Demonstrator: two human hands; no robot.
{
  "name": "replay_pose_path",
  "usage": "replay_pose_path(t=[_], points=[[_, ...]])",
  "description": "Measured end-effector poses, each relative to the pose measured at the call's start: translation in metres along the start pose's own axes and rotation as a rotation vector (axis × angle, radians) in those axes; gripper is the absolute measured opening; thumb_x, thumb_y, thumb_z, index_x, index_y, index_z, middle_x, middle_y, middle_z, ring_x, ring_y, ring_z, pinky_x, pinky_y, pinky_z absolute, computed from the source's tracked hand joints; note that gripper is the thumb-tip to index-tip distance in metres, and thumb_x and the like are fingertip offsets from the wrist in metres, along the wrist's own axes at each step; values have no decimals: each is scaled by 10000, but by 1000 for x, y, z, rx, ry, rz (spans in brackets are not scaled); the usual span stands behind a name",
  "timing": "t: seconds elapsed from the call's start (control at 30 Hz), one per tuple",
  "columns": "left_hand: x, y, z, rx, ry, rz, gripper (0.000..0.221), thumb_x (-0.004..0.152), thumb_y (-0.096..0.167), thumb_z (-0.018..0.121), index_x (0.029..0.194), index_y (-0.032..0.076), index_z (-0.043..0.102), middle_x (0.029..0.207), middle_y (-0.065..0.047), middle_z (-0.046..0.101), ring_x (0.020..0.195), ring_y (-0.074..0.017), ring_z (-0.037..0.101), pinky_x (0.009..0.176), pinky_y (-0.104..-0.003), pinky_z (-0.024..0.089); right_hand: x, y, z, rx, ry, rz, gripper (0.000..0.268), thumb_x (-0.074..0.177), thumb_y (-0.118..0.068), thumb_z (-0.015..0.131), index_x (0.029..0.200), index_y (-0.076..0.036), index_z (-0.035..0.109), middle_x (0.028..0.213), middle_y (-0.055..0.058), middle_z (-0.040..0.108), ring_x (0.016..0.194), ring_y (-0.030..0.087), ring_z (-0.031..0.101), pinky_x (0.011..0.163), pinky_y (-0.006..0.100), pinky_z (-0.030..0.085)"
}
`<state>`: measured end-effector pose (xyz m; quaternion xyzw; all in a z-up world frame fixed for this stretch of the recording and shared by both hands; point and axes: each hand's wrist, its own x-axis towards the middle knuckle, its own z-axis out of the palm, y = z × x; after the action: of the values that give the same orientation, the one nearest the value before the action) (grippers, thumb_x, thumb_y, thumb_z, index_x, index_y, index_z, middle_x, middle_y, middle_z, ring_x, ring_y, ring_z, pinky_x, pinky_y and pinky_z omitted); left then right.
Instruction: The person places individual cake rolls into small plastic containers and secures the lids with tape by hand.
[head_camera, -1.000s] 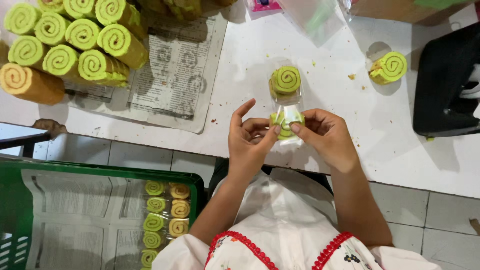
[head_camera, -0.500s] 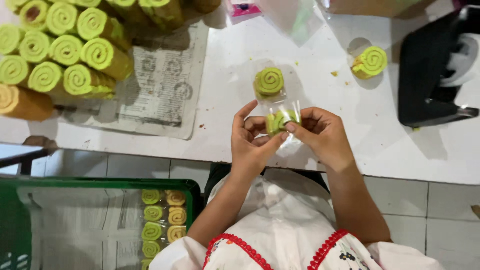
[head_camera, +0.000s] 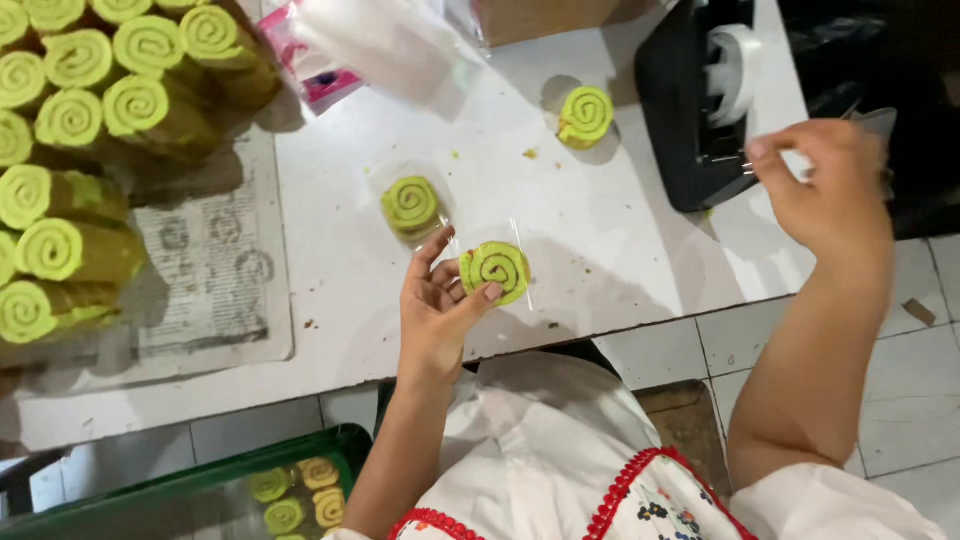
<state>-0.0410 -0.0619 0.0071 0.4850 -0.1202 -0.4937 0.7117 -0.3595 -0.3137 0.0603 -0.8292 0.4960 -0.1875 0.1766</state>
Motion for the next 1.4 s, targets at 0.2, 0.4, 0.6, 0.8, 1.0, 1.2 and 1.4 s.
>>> replay_pose_path(t=[0.2,0.4,0.6,0.8,1.0,1.2,1.4], points=[[4,-2,15,16,-23,41,904,732,-10,877,1533,-2,458,1004,-77,728,915,-190,747,834,-337,645,8,-30,-2,317,-3,349,87,1095,-143,675,1053,-114,746,1416,-14,582,1049,143,656,910,296,487],[-2,3,17,24,14,60,909,741,10,877,1547,-2,456,994,-61,724,924,-174,738,852,-326,638,-12,-6,1,401,117,249,106,1116,-148,675,1017,-160,709,1424,-39,614,1385,153,574,1138,403,448],[-7,11,13,24,-3,56,877,761,0,867,1542,16,467,975,-37,715,922,-165,731,877,-324,636,-30,18,25,141,82,241,100,1130,-172,715,1095,-117,791,1338,83,605,1209,231,602,893,371,506],[-13,9,5,-8,-23,123,872,755,-18,877,1530,11,477,1010,-52,730,918,-131,716,897,-304,626,-26,30,28,-290,-16,354,220,1097,-177,674,1061,-17,821,900,202,768,856,434,704,692,516,514],[-28,24,5,177,44,93,814,789,-15,849,1517,101,503,983,-30,673,875,-128,661,731,-194,619,-73,-47,19,89,100,122,117,1159,-69,770,1235,10,811,1083,111,770,927,183,659,845,308,500],[-29,11,-4,263,47,183,867,799,21,843,1554,128,431,983,-44,655,913,-160,659,826,-240,593,-79,-190,41,423,-148,-228,433,932,8,802,1356,8,712,1070,125,782,842,141,666,869,272,560],[-38,18,-7,232,71,195,863,792,51,810,1555,97,410,997,-49,670,897,-124,651,698,-197,558,-64,-247,75,426,-438,-276,670,953,-77,733,1575,-121,489,778,-19,681,663,118,539,728,256,506]])
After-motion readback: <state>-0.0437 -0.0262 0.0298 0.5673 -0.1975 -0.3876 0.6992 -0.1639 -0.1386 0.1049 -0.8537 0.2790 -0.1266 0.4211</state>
